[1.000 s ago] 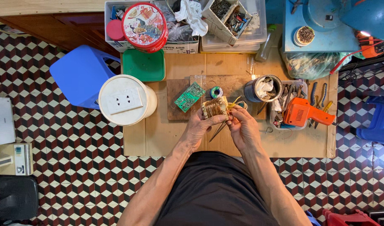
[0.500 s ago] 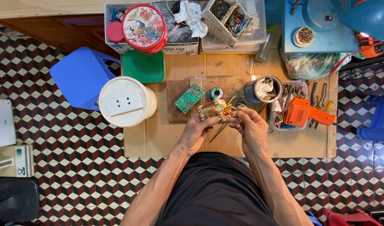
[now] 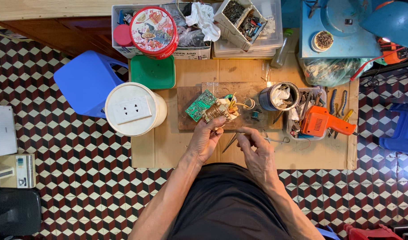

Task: The person works on a copper-wound transformer coil at a workbench, turning and repositioning it while fitting parts. They then take black metal lamination strips from a bucket and insert them into the coil assembly, fitting a mounting bracket around the wound core.

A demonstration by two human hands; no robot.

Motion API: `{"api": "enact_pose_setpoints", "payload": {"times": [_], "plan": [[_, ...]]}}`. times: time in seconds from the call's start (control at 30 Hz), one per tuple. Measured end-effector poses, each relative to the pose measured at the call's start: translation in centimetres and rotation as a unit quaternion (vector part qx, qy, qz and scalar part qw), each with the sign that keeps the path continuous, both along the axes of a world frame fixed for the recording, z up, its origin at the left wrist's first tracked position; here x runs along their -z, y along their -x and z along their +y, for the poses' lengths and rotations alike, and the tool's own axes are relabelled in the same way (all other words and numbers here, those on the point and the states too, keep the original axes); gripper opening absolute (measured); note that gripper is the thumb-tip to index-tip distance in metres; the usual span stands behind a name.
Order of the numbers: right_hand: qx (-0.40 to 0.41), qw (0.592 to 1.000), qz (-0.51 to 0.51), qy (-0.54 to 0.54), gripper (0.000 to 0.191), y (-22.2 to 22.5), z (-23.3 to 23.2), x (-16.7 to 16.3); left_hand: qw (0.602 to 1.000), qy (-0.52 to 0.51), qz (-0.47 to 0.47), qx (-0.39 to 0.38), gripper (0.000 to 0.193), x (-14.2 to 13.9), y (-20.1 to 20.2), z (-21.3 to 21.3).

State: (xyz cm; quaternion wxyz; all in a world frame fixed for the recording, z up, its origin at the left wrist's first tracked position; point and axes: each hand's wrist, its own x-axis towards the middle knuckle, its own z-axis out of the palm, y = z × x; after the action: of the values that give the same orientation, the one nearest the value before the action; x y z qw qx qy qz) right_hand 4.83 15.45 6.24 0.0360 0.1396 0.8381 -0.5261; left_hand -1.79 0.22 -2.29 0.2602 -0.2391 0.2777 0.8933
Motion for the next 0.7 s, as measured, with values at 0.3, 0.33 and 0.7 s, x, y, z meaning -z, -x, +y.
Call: {"api": "enact_pose_setpoints", "payload": {"times": [0.3,0.33,0.7], "plan": [[-0.124,0.960,0.133,-0.212,0.009,0.6,-3.1,-3.3,0.998,0.017,0.059,-0.008,0.041,-1.8,-0.4,1.4],[-0.128,0.957,0.147,-0.216,0.010,0.7,-3.4,-3.4,0.997,0.027,0.076,-0.007,0.042,-1.9,-0.4,1.5],[-0.249,0.947,0.116,-0.167,0.058,1.6,-2.2,-6.0,0.998,-0.056,0.003,0.032,0.036,-1.6,-0.5,1.7]]}}
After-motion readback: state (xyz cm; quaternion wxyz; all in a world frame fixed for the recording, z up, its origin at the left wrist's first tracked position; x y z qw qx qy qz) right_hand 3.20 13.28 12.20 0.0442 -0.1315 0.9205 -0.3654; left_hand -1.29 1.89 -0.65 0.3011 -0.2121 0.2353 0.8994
